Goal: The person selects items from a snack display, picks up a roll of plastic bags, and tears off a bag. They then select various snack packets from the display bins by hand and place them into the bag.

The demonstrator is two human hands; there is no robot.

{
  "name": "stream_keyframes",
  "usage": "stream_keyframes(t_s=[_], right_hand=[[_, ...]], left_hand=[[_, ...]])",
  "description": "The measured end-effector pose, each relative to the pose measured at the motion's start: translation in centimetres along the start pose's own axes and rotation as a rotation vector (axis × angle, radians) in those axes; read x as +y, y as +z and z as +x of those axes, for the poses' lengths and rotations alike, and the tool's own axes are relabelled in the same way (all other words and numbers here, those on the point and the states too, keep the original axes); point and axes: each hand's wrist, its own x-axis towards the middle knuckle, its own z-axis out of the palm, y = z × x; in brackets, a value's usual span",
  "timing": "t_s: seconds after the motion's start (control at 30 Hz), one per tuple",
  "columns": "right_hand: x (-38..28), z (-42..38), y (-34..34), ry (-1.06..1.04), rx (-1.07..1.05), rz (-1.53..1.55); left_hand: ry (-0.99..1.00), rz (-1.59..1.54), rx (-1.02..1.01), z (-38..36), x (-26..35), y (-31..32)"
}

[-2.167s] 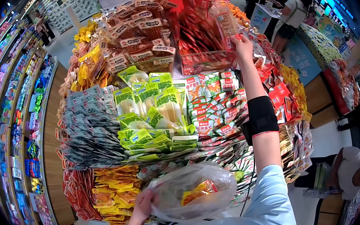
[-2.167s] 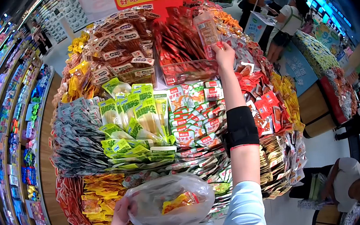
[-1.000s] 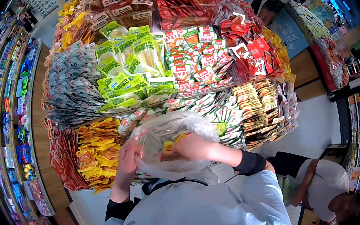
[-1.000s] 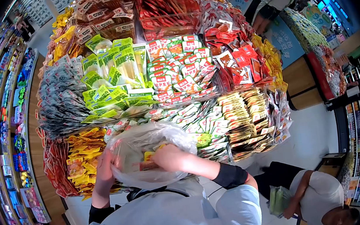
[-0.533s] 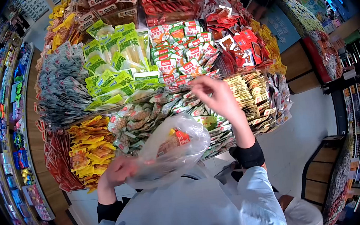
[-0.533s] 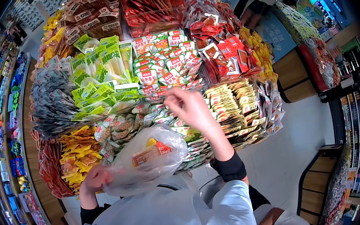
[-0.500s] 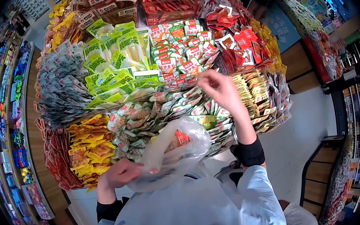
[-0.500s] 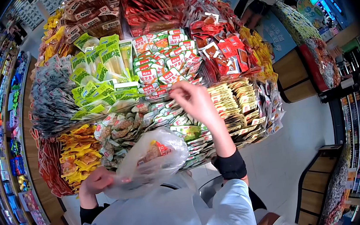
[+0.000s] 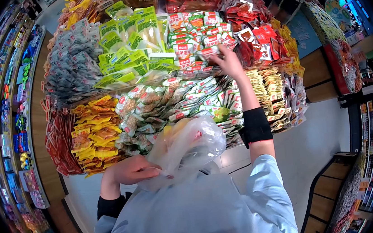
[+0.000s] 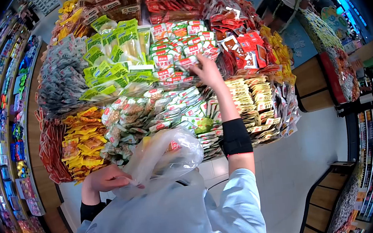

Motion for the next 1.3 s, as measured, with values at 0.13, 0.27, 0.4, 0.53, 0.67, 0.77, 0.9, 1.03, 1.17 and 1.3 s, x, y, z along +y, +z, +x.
stream_keyframes(t_s=[0.13,0.27,0.4,0.53,0.67,0.77,0.9,1.03,1.17,1.3], right_hand=[[-4.4,-4.2,-3.0,-0.064,0.266,0.493],[-8.7,-13.2,-5.0,-0.219,0.301,0.919],[-12.3,-18.7,-3.6,-0.221,0.142,0.511],[-16.6,-20.2,1.2,-0.444,-0.376,0.045],[-16.2,-23.0,8.8,-0.462,-0.392,-0.233],[-17.8,-23.4,7.5,-0.388,-0.374,-0.090],[-15.2,-23.6,2.0,-0.337,-0.068,0.173],[-8.1,-24.1,-3.7,0.079,0.256,0.149],[-0.7,-23.7,-8.8,0.216,0.262,0.156],[3.8,-21.3,-13.7,0.163,0.114,0.120]], left_hand=[[0.091,0.065,-0.073,0.7,-0.2,1.0],[0.044,-0.183,0.071,0.9,-0.3,1.8],[-0.016,-0.373,0.306,0.8,-1.4,2.2],[-0.035,-0.443,0.359,0.8,-0.8,2.7],[0.062,-0.437,0.304,0.7,-1.6,3.1],[0.218,-0.742,0.323,-0.1,-4.7,2.9],[0.116,-1.121,0.665,-0.4,-4.9,2.7],[0.381,-1.182,0.857,1.0,-4.6,4.7],[0.498,-1.318,1.061,3.1,-1.5,7.2],[0.815,-0.992,0.753,5.8,-1.4,9.9]])
